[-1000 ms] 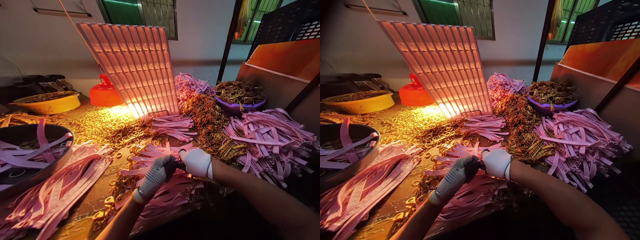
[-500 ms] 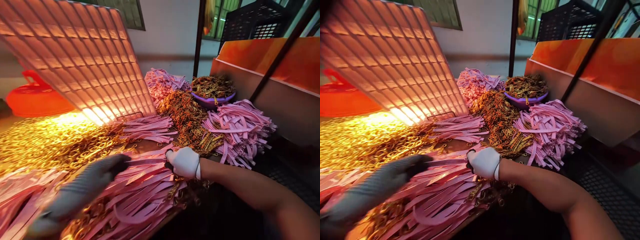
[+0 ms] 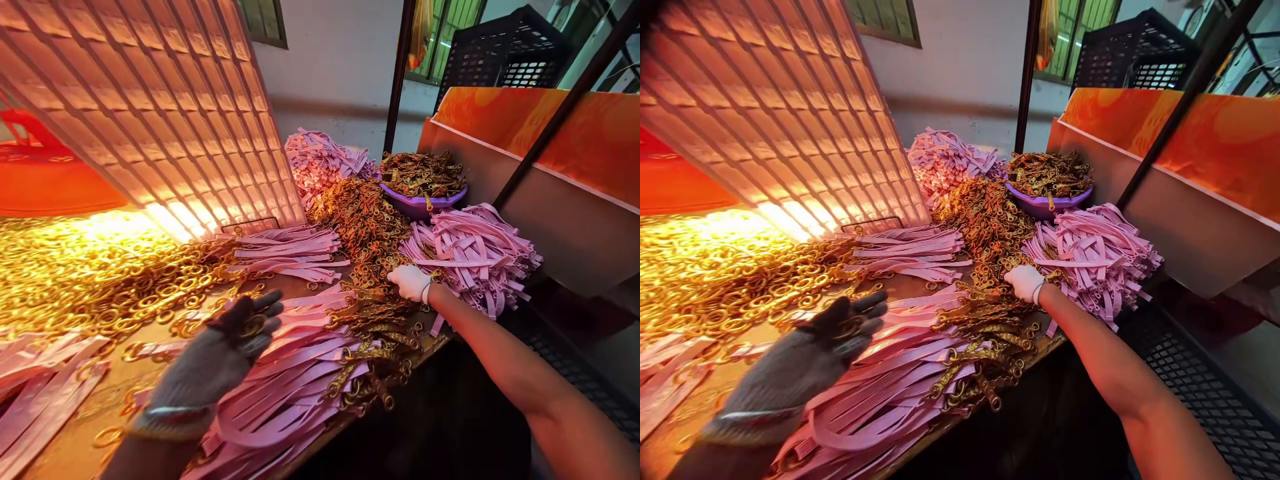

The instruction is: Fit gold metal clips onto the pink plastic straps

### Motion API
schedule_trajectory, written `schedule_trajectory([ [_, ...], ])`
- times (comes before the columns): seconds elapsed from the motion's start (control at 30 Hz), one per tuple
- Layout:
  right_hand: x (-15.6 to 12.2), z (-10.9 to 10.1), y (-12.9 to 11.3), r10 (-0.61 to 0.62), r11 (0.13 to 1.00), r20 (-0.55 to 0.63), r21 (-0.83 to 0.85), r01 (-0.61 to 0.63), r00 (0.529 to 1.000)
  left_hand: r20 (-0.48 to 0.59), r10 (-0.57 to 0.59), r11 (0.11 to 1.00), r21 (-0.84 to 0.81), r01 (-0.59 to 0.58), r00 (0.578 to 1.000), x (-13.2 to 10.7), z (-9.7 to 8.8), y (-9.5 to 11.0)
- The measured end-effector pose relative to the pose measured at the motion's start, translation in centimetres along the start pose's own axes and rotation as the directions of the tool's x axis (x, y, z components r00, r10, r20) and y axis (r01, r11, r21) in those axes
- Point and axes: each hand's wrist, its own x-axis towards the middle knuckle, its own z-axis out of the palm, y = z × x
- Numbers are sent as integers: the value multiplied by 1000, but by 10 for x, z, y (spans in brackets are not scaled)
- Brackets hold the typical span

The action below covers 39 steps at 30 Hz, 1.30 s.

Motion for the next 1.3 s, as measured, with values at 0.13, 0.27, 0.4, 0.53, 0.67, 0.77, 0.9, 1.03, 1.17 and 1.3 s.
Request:
schedule_trajectory([
  [0.13, 2, 6, 0, -70, 995, 62, -73, 74, 996, 79, -97, 989, -108, 106, 992, 7, 12, -10],
  [0.27, 4, 10, 1, -85, 988, 127, -121, 100, 988, 193, 4, 991, -134, 22, 981, 14, 8, -31],
  [0.4, 5, 12, 1, -65, 985, 138, -147, 86, 988, 247, 112, 994, -23, -109, 963, 13, 5, -50],
  [0.53, 4, 7, 0, -26, 988, 115, -145, 43, 993, 303, 94, 993, 44, -112, 948, 7, 5, -56],
  [0.67, 1, 1, 6, 58, 992, 42, -112, -53, 997, 427, 36, 999, -2, -39, 903, 5, 5, -55],
  [0.77, -3, -6, 10, 123, 989, -44, -76, -126, 991, 499, -23, 990, -107, 88, 866, 4, 5, -54],
  [0.9, -10, -16, -6, 122, 974, -216, 213, -76, 969, 470, -70, 968, -183, 175, 880, 1, 9, -55],
  [1.03, -18, -20, -56, -38, 731, -387, 617, 290, 921, 358, -74, 991, -77, 109, 931, -4, 16, -57],
  [1.17, -23, -22, -104, -142, 498, -493, 714, 492, 858, 312, -25, 996, 90, -3, 950, -3, 20, -63],
  [1.3, -24, -26, -120, -208, 511, -534, 655, 556, 820, 406, 12, 957, 260, -129, 914, 2, 17, -63],
])
